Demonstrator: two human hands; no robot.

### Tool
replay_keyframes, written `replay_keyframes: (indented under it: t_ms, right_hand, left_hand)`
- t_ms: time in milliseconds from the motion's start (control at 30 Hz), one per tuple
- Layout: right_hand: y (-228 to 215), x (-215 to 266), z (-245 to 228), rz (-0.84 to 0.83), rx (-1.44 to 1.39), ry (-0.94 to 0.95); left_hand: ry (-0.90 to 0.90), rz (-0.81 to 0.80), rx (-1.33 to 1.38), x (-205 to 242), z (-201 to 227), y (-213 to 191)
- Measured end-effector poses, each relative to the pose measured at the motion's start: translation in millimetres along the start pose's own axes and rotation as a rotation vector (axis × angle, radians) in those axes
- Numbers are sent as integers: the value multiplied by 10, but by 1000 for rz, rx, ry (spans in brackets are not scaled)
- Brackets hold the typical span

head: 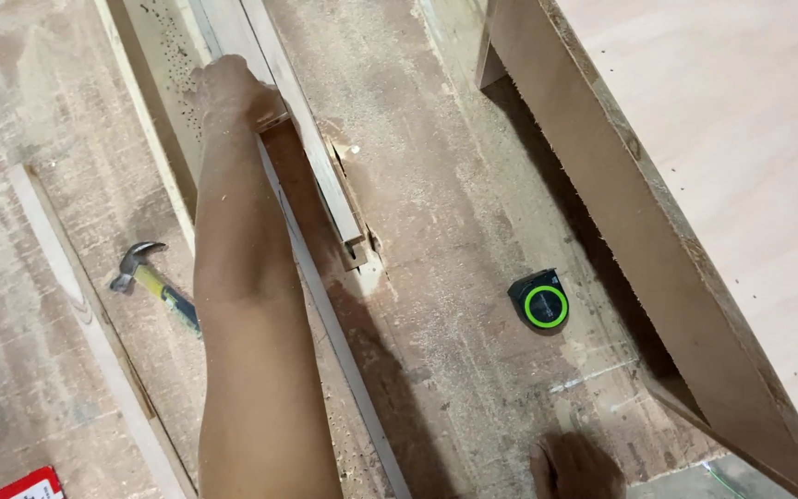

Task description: The person is performing woodworking tasks including measuring wood planks with a tape measure, hammering pieces, and organizing materials on a workbench.

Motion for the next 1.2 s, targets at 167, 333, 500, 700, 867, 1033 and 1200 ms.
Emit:
replay_keyframes:
  t_ms: [167, 333, 500, 700, 867, 1033, 1200]
  right_hand:
    - [-40, -99, -100, 58, -14, -100]
    - [121, 63, 132, 103, 52, -87]
    - [145, 91, 184, 80, 46, -95]
    - [180, 122, 216, 154, 90, -162]
    - [413, 415, 710, -128, 233, 43]
    - [183, 148, 379, -50, 163, -107]
    - [385, 290, 810, -232, 195, 38]
  left_hand:
    - [-34, 19, -26, -101, 42, 12]
    - [-79, 60, -42, -20, 124, -17]
    - [-116, 12, -55, -37, 184, -42]
    - [-195, 113, -61, -402, 49, -10]
    - [-252, 481, 486, -1188, -1054, 227]
    - [-592, 74, 1065, 130, -2151, -199]
    - [-685, 351, 1132, 2258, -2963, 447]
Point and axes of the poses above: each hand's wrist, its own x-axis away from the middle knuckle, its own y-axis out of the palm, z = x × y, the point moved 2 cm from there along -x, towards the middle knuckle, and after that the axes turned 14 degrees about -x, right-handed, at the moved point
